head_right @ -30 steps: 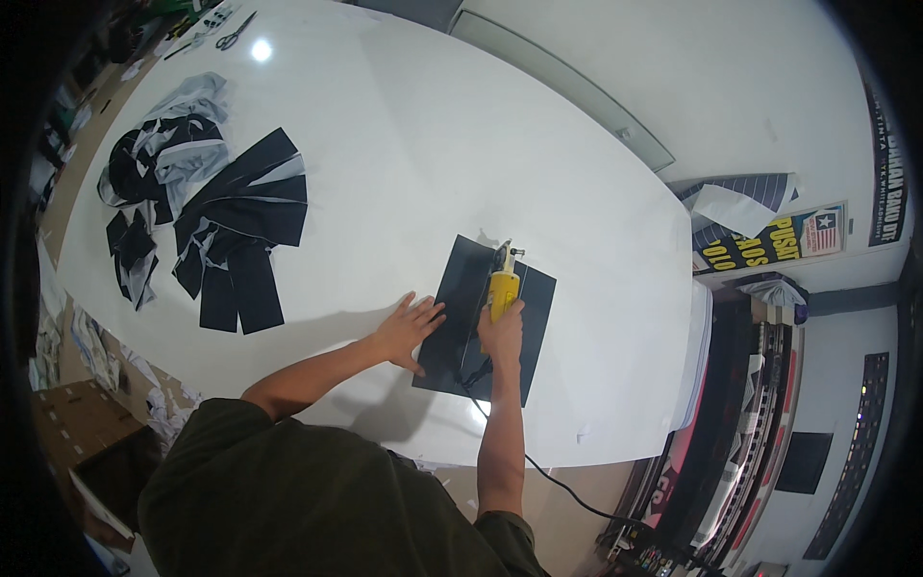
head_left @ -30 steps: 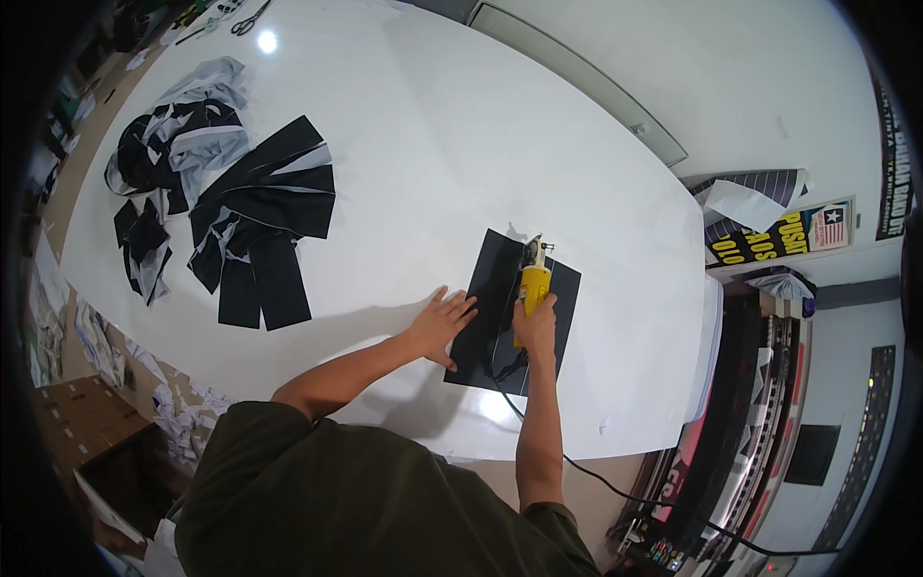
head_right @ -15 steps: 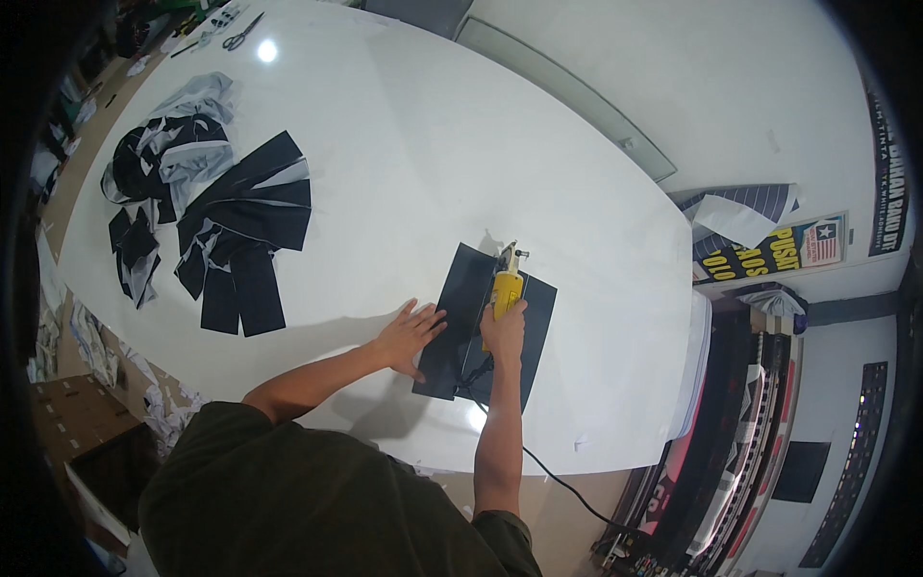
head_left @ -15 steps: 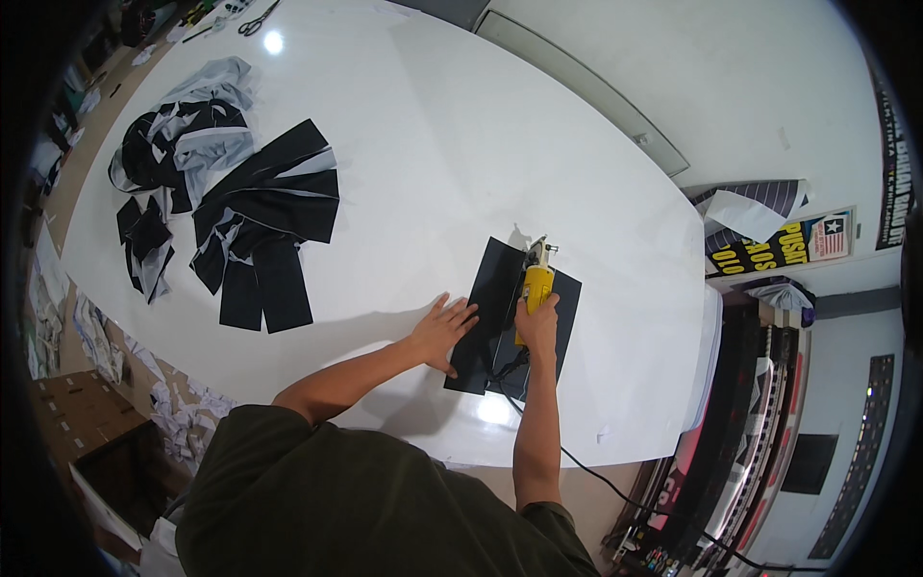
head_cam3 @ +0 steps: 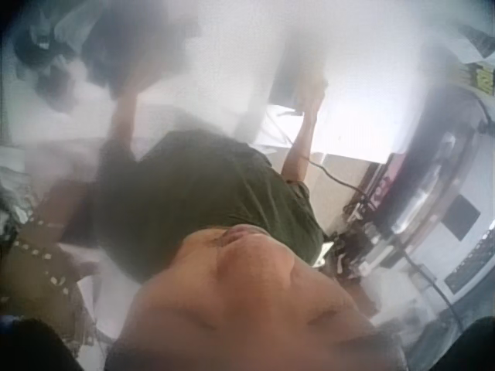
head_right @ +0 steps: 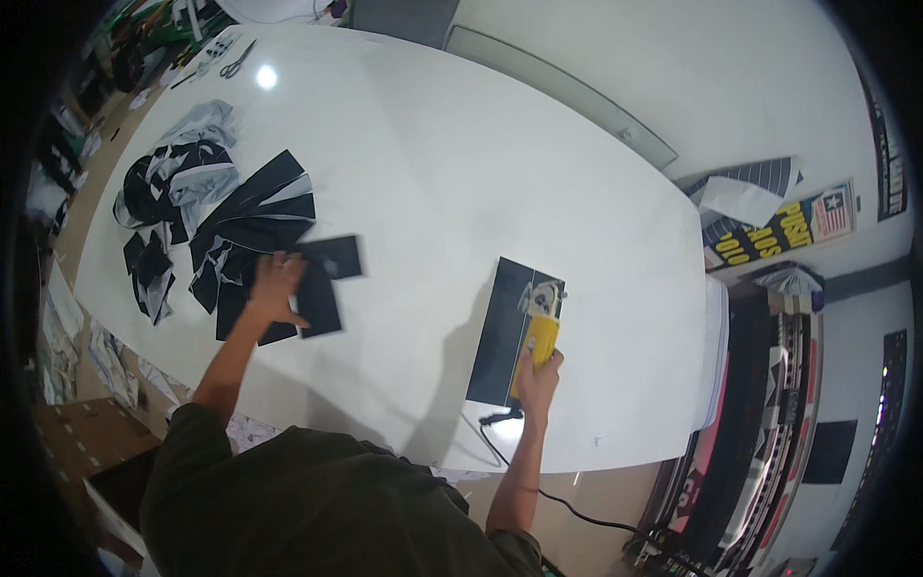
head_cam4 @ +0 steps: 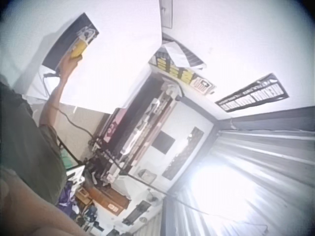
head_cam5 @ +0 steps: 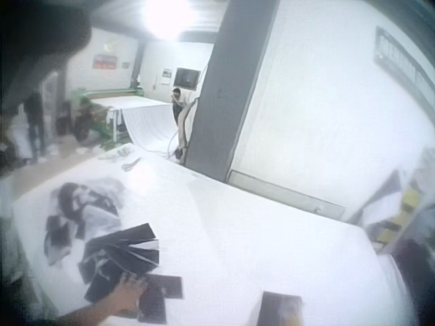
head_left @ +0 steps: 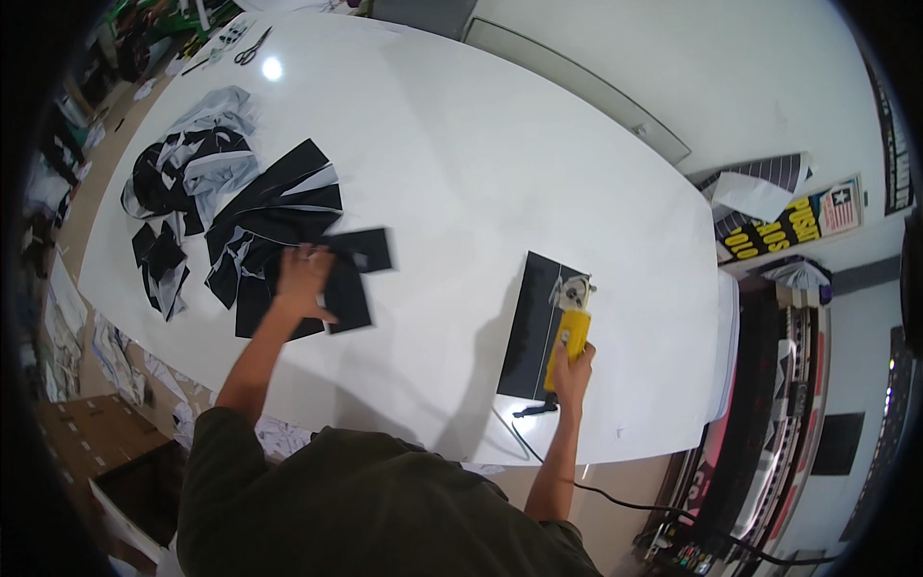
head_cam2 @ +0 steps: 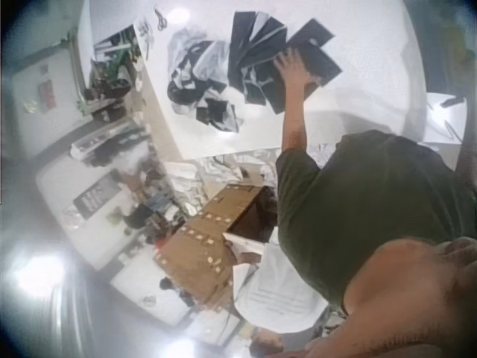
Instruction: The person uses a yellow electric rotary cutter to slice a large sheet of black fabric with white stripes into multiple rectangular pieces on a white table. The person holds the fabric steady with their left hand while guiding the tool with their right hand, periodically moving the cut pieces aside to continue the process.
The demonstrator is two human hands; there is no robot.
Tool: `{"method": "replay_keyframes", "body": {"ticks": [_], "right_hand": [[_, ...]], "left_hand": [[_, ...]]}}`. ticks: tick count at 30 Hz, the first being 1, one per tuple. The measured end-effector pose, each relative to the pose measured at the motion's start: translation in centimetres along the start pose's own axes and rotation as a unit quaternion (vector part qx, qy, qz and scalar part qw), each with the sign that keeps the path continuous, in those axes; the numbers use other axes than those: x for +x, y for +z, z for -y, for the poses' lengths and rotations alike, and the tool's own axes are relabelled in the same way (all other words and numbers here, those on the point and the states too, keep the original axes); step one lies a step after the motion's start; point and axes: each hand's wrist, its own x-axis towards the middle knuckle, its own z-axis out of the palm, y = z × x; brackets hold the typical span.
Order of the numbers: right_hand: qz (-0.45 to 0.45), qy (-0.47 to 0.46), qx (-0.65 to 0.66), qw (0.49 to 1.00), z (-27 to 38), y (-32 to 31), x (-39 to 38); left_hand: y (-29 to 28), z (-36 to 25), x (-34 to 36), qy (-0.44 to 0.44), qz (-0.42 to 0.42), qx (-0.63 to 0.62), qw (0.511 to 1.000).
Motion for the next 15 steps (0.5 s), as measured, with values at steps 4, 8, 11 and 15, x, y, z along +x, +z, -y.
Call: {"method": "replay_keyframes", "body": {"ticks": [4, 8, 11, 15], "right_hand": [[-0.013, 0.007, -0.049, 0.999, -5.4, -3.7, -6.8], [-0.001, 0.041, -0.091, 0.995, -8.6, -5.2, -13.5], [0.009, 0.064, -0.125, 0.990, -8.3, -5.5, -17.4], [0.014, 0.048, -0.145, 0.988, -9.8, -5.5, -22.2]], "left_hand": [[-4.0, 0.7, 0.1, -0.173, 0.115, 0.182, 0.961], [-4.2, -11.9, 7.6, 0.005, 0.026, 0.039, 0.999], [-2.3, -26.4, 9.8, 0.184, -0.087, -0.119, 0.972], [0.4, -36.1, 7.9, 0.337, -0.039, -0.045, 0.940]]}}
